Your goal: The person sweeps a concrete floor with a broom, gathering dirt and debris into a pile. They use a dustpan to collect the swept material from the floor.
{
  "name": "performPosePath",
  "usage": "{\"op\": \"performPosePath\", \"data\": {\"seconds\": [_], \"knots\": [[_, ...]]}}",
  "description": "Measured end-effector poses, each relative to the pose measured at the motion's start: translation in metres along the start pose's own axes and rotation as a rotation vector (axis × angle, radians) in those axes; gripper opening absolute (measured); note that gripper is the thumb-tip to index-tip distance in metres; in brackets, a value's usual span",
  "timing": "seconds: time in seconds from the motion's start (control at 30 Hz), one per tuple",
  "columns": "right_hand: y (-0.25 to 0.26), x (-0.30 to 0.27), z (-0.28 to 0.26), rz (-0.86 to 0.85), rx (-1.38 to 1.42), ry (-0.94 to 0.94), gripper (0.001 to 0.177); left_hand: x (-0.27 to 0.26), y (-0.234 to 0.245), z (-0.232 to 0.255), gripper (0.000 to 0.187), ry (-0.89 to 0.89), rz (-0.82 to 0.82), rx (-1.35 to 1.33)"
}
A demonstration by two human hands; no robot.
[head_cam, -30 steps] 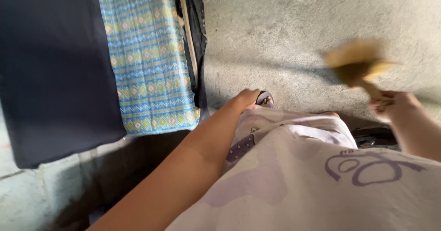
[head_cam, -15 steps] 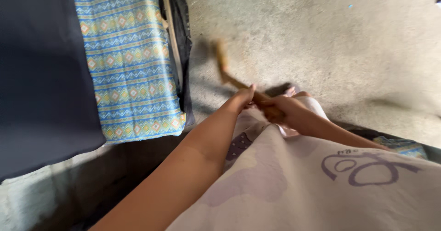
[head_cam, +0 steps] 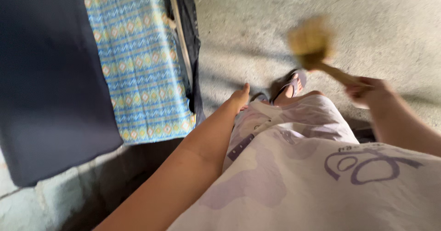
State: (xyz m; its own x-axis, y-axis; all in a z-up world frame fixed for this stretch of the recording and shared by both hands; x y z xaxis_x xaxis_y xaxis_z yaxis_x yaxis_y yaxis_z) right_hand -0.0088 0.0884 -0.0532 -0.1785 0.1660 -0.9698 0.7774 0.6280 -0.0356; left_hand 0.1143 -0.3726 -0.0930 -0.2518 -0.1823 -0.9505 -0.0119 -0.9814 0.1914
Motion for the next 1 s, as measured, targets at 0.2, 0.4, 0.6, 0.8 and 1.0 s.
{"op": "performPosePath", "data": {"seconds": [0.2,0.4,0.6,0.8,1.0], "knots": [[0.010,-0.004,-0.110,0.300,-0.092,0.309,0.038,0.000,-0.021,0.078,0.084,-0.079,-0.036,0.024],[0.006,0.007,-0.127,-0.068,-0.452,0.132,0.012,-0.021,-0.069,0.158,0.073,-0.113,-0.058,0.176],[-0.082,-0.135,0.012,-0.945,-1.162,0.260,0.005,0.052,-0.135,0.197,0.070,-0.217,-0.116,0.193],[-0.147,-0.136,0.068,-0.451,-0.693,-0.196,0.028,0.105,-0.175,0.213,0.075,-0.110,-0.122,0.423],[-0.073,0.004,-0.033,-0.165,-0.237,-0.148,0.017,0.061,-0.129,0.218,0.072,-0.290,-0.034,0.283]]}}
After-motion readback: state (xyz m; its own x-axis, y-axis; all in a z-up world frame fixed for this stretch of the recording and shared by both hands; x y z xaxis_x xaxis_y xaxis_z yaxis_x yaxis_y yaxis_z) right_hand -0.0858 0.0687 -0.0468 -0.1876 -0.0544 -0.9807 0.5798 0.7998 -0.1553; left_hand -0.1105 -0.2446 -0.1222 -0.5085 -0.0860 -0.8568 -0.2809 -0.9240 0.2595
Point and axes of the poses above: each hand's wrist, its own x-axis towards the middle knuckle, its own y-axis out of the back of the hand, z = x × y, the point moved 5 cm from there along x, towards the middle knuckle, and after that the axes turned 5 degrees about y, right-handed, at the moved point
